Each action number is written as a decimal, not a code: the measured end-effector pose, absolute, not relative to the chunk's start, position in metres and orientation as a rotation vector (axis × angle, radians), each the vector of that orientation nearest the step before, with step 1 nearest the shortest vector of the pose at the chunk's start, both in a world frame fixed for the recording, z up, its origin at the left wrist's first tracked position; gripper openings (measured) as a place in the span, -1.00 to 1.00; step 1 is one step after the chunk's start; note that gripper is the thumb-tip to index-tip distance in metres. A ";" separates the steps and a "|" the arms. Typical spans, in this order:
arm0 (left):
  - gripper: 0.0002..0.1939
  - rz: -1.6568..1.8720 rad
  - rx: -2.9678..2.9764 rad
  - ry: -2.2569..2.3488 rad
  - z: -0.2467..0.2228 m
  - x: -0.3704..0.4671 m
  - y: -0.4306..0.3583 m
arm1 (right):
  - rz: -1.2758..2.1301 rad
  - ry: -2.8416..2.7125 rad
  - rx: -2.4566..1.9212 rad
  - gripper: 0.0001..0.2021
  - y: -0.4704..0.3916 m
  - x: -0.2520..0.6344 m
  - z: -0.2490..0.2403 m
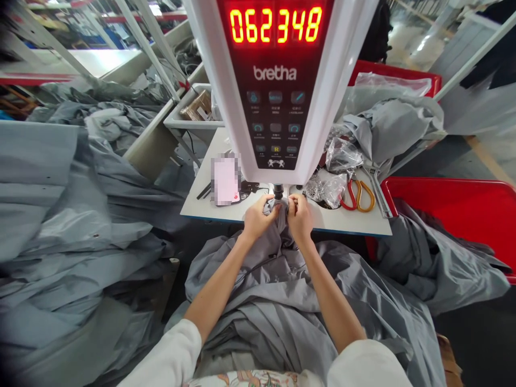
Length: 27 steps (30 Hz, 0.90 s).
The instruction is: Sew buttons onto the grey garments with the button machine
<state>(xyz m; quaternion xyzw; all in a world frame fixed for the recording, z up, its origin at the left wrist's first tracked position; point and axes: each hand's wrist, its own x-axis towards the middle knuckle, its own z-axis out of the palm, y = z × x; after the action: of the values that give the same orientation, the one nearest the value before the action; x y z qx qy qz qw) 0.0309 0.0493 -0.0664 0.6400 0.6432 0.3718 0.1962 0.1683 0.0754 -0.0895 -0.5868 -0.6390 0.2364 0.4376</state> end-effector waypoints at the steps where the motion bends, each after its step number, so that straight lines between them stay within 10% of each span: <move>1: -0.74 1.039 1.789 1.805 -0.066 0.031 0.049 | 0.584 -1.590 -1.463 -0.74 0.075 0.168 -0.090; 27: -0.77 1.188 1.464 1.360 -0.052 0.000 0.060 | 1.308 -1.342 -1.103 -0.57 0.089 0.184 -0.052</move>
<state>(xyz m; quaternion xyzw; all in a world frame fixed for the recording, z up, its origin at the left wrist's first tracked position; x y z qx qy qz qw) 0.0000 0.0605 -0.0519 0.5780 0.5370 0.4690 0.3970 0.1842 0.0885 -0.0518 -0.4491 -0.5464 0.5325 0.4650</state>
